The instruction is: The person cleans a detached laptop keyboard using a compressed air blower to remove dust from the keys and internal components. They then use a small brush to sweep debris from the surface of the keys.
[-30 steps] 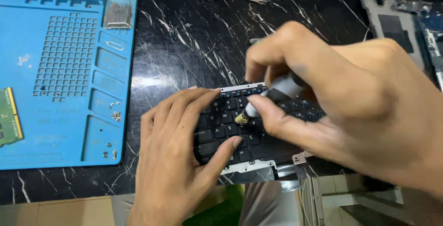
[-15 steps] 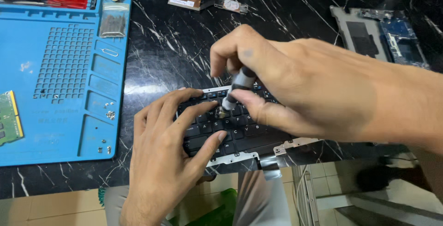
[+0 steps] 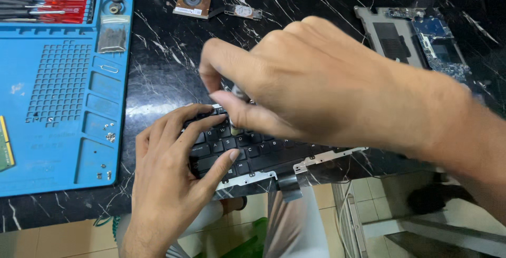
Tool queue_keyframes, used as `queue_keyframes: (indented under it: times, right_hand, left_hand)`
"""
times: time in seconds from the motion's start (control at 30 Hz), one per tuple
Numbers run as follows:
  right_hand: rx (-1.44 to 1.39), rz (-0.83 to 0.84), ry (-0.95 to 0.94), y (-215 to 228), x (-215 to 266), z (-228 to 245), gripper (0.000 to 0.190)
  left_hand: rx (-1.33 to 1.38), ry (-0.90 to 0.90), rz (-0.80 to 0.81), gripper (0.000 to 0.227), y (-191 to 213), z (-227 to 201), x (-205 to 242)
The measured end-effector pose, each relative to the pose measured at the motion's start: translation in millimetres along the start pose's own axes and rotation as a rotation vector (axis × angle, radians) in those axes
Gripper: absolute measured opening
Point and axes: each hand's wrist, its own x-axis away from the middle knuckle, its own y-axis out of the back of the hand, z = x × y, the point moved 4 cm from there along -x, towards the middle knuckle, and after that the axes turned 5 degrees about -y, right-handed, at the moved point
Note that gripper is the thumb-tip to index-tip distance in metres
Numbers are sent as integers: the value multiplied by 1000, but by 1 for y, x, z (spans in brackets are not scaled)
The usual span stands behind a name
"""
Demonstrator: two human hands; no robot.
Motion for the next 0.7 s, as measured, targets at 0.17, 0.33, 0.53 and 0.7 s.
queue_keyframes:
  times: [0.17, 0.33, 0.53, 0.7]
  right_hand:
    - [-149, 49, -20, 0, 0, 1, 36]
    - [-272, 246, -67, 11, 6, 4, 40]
    - [-202, 164, 0, 8, 1, 6, 24]
    - [29, -67, 67, -1, 5, 7, 30]
  left_hand:
    - [10, 1, 2, 50, 0, 0, 0]
    - [10, 11, 6, 49, -1, 1, -1]
    - [-5, -13, -9, 50, -2, 2, 0]
    - [-9, 4, 9, 52, -3, 4, 3]
